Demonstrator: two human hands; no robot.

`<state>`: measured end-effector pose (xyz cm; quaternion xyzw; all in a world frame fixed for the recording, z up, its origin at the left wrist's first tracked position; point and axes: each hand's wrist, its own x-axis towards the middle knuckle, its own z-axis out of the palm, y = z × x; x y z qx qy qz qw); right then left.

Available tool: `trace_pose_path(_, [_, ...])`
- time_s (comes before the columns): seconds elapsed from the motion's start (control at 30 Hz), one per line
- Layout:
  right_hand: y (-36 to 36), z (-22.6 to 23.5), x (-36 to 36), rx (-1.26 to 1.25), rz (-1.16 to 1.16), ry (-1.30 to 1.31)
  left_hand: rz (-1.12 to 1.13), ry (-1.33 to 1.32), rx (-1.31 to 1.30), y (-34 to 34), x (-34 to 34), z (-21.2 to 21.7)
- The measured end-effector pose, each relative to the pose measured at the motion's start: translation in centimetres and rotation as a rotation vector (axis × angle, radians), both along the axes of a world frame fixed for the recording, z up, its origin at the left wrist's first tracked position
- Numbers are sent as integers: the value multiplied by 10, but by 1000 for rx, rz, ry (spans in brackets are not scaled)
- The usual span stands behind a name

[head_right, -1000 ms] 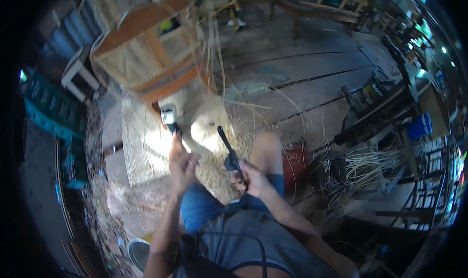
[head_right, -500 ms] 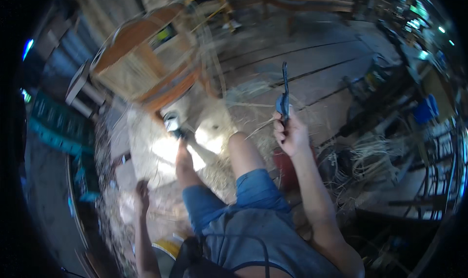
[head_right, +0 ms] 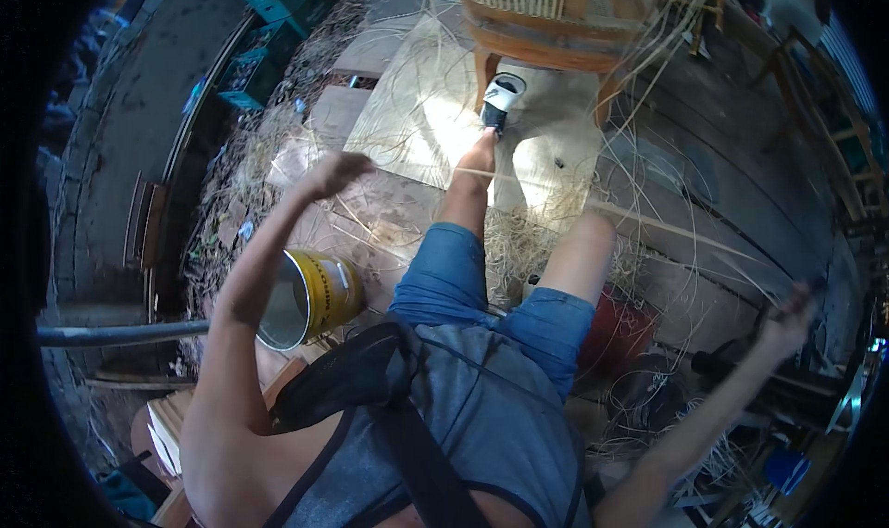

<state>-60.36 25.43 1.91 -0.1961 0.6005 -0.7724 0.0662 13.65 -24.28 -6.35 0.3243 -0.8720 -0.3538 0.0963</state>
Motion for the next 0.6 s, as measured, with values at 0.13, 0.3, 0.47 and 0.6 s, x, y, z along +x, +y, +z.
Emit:
trace_pose_path(0.13, [184, -13, -157, -144, -138, -170, 292, -134, 4, -22, -5, -16])
trace_pose_path(0.3, [-41, -66, 169, 238, 263, -705, 303, 272, 705, 70, -127, 45])
trace_pose_path(0.47, [-168, -69, 375, -56, 638, -927, -59, 82, 829, 153, -216, 65])
trace_pose_path(0.6, [-188, -40, 345, 46, 331, -825, -218, 122, 830, 159, -221, 54])
